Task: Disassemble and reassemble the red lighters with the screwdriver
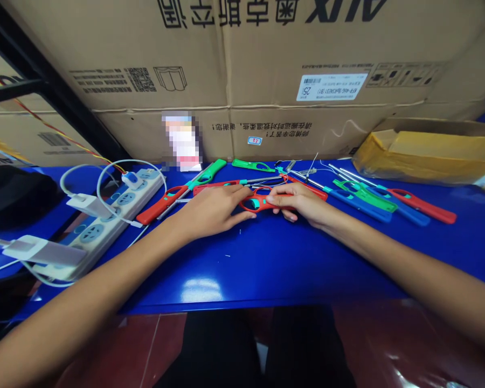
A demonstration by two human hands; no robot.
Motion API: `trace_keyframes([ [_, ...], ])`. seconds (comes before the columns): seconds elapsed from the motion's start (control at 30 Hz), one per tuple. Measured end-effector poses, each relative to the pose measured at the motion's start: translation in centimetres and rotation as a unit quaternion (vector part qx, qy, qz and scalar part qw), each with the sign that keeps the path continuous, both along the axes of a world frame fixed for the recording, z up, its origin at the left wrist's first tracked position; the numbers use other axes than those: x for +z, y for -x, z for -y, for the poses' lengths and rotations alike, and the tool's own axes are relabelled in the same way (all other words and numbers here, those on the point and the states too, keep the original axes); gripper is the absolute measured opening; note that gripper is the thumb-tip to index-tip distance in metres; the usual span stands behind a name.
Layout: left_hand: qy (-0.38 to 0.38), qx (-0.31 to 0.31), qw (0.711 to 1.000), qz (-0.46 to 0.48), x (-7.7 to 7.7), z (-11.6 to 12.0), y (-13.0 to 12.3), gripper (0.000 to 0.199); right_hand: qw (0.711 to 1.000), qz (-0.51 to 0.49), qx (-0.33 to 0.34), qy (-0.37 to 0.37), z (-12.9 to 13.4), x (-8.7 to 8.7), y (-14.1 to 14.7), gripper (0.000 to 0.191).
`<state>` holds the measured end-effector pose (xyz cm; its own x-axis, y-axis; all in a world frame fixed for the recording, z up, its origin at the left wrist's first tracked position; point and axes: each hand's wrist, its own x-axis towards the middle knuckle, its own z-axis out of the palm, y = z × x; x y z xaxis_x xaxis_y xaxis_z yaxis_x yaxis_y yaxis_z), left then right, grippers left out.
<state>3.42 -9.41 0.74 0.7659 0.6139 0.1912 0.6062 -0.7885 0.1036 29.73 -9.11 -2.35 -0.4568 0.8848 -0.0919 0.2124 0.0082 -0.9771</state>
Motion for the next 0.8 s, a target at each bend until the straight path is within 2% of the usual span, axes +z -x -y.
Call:
trace_keyframes([
  [0.2,-0.029,-0.023,0.999,0.009,-0.4,-0.2,0.2,0.054,0.999,-0.029,0.007,0.032,0.0,-0.2,-0.1,0.032],
  [0.43,-0.105,-0.032,0.993,-0.052,-0.3,0.1,-0.2,0.059,0.995,-0.062,-0.004,0.078,0.2,-0.2,0.2,0.034],
  [0.67,-0.219,-0.05,0.971,-0.086,-0.9,-0.1,-0.4,0.042,0.989,-0.066,0.014,0.132,0.0,0.6,-0.1,0.032],
  [0.8,-0.252,-0.066,0.961,-0.087,-1.0,-0.1,-0.3,0.039,0.987,-0.062,0.019,0.146,0.1,0.8,-0.2,0.036],
])
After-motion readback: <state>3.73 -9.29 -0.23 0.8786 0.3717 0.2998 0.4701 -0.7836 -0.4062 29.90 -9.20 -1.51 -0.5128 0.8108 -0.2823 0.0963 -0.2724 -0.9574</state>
